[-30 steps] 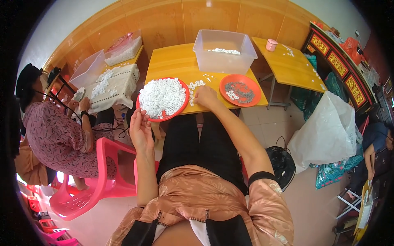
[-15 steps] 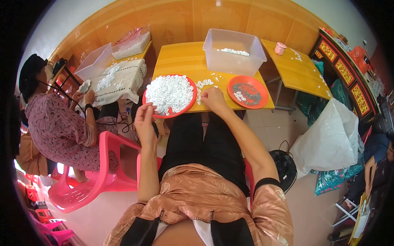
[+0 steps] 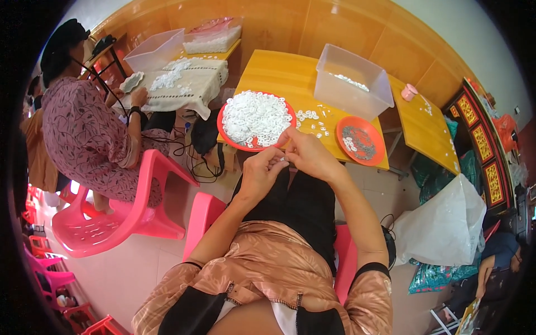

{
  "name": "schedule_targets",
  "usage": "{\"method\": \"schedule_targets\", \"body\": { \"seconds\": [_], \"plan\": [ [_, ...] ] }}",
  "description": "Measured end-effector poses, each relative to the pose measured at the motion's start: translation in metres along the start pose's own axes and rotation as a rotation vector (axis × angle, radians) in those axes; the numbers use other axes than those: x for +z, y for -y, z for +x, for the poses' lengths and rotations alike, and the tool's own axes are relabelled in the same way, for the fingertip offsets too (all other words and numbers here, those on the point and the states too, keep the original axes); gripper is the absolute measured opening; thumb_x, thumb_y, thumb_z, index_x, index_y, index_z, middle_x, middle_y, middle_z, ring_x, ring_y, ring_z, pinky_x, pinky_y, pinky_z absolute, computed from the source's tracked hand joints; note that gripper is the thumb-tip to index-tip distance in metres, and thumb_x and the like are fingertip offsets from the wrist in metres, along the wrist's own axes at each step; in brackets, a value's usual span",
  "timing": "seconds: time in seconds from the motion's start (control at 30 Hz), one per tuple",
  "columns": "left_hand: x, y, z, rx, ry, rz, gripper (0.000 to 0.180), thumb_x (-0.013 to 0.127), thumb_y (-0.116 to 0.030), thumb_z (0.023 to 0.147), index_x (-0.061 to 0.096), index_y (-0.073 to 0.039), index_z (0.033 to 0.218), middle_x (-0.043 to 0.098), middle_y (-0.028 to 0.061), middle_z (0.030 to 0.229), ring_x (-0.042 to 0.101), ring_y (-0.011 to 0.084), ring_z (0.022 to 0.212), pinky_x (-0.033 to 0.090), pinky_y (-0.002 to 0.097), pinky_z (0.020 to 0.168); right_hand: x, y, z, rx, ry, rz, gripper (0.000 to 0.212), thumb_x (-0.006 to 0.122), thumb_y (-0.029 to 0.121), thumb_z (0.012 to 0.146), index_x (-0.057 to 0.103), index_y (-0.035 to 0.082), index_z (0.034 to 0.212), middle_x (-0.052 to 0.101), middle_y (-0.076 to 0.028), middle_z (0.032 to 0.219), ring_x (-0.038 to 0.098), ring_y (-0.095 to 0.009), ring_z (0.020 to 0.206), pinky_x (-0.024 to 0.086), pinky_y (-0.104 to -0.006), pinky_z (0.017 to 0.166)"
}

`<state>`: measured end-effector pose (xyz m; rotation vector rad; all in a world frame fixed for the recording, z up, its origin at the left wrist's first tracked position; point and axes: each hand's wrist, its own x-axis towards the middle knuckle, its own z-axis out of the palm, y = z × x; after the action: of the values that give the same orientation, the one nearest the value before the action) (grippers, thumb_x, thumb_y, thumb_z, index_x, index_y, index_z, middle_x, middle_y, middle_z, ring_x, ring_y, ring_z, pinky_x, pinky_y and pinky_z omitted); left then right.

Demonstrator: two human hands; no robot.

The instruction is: Manually assembling and sorting small white plastic components into containers.

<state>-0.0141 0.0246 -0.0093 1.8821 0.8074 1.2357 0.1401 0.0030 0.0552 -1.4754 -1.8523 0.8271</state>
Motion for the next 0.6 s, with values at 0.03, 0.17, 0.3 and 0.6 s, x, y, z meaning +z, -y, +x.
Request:
{"method": "schedule_targets", "body": {
  "seconds": [0.03,0.17,0.3,0.6],
  "plan": [
    [-0.004,0.002,0.002,-0.004,-0.006,0.001,0.011,0.066,-0.007,0.075,0.06,-0.003,0.083,0.063,0.0138,0.071,0.063,0.0258,0.063,0.049,0.0318,0.057,0.002,0.0,0.004,0.008,0.006,-0.012,0.024,0.056,-0.006,0.077,0.052,0.002,0.099,0.058,-0.003,0.068,0.054,-0.006,0.062,0.042,-0.0218,0.055],
    [-0.032,0.025,0.017,-0.06,-0.04,-0.004,0.011,0.066,-0.006,0.076,0.059,-0.001,0.084,0.064,0.0104,0.072,0.064,0.0178,0.063,0.048,0.0286,0.056,0.012,-0.006,0.03,0.116,-0.045,0.242,0.019,0.061,0.003,0.077,0.059,0.002,0.096,0.062,-0.007,0.07,0.057,-0.01,0.061,0.044,-0.0248,0.055],
    [-0.066,0.034,0.033,-0.125,-0.236,-0.321,0.008,0.063,-0.006,0.081,0.058,0.0,0.084,0.065,0.0081,0.078,0.062,0.011,0.067,0.048,0.0229,0.058,0.038,-0.038,0.072,-0.045,-0.202,-0.178,0.011,0.063,0.01,0.071,0.067,0.002,0.077,0.064,-0.017,0.072,0.063,-0.028,0.066,0.049,-0.0356,0.061],
    [-0.086,0.04,0.039,-0.307,-0.497,-0.807,0.01,0.06,-0.007,0.085,0.057,-0.001,0.092,0.065,0.0105,0.083,0.062,0.0113,0.066,0.045,0.0177,0.057,0.079,-0.065,0.116,0.057,-0.08,-0.515,0.01,0.063,0.012,0.067,0.068,0.003,0.07,0.064,-0.017,0.07,0.063,-0.032,0.069,0.049,-0.0391,0.065]
  ]
}}
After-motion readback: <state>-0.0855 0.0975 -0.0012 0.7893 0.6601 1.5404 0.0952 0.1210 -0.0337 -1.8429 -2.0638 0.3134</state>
